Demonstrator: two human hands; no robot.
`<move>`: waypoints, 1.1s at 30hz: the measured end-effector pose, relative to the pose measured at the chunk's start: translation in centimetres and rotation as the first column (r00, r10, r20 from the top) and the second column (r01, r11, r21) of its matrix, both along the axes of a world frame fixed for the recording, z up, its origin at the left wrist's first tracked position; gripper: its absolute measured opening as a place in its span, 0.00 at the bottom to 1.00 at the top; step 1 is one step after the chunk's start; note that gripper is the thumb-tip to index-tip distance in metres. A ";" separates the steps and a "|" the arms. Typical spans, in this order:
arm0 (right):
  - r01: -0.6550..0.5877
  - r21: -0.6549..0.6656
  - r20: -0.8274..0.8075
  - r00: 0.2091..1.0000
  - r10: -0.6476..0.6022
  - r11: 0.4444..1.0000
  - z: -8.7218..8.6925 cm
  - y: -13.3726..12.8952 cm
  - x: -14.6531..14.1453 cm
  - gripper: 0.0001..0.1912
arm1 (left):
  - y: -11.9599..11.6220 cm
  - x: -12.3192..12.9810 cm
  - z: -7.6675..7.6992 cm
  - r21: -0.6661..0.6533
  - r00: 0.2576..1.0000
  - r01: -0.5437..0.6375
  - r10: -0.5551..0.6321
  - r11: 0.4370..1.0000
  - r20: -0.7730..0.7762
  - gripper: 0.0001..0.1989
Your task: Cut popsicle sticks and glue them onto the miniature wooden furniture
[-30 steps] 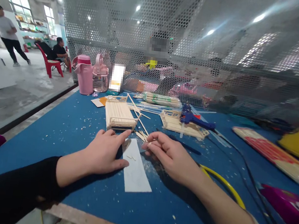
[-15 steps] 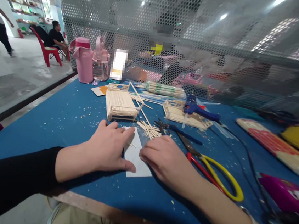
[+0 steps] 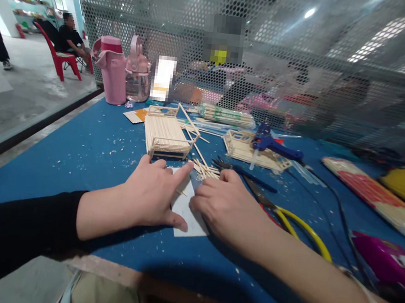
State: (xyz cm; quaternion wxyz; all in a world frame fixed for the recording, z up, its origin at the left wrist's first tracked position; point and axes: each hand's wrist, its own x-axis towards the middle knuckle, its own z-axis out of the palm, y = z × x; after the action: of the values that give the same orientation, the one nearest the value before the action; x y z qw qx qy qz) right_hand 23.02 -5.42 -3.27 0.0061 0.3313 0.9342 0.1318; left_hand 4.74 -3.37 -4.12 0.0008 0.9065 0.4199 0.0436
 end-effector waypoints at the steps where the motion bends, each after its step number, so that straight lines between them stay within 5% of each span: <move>1: 0.007 -0.020 -0.012 1.000 -0.007 1.000 0.1 0.0 0.0 0.16 | 0.0 0.0 0.0 -0.002 1.000 -0.001 0.001 1.000 -0.001 0.56; 13: -0.035 -0.276 -0.244 0.969 -0.034 0.961 -0.4 0.7 1.0 0.14 | -0.1 0.0 0.0 -0.043 1.000 -0.005 0.006 0.999 0.031 0.55; 25: 0.100 -0.294 -0.274 0.944 -0.185 0.951 -0.6 0.8 0.6 0.10 | 0.0 0.0 -0.4 -0.037 0.997 0.060 -0.058 0.998 0.047 0.55; 33: -0.022 -0.438 -0.346 0.927 -0.146 0.899 -0.4 0.5 2.1 0.12 | 0.0 -0.5 -0.7 -0.052 0.997 0.057 -0.054 0.997 0.060 0.54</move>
State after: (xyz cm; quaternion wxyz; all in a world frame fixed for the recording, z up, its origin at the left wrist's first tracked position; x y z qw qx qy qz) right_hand 25.10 -4.90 -3.64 -0.0920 0.3705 0.9129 -0.1445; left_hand 4.28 -3.39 -4.81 0.0385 0.9159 0.3952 0.0591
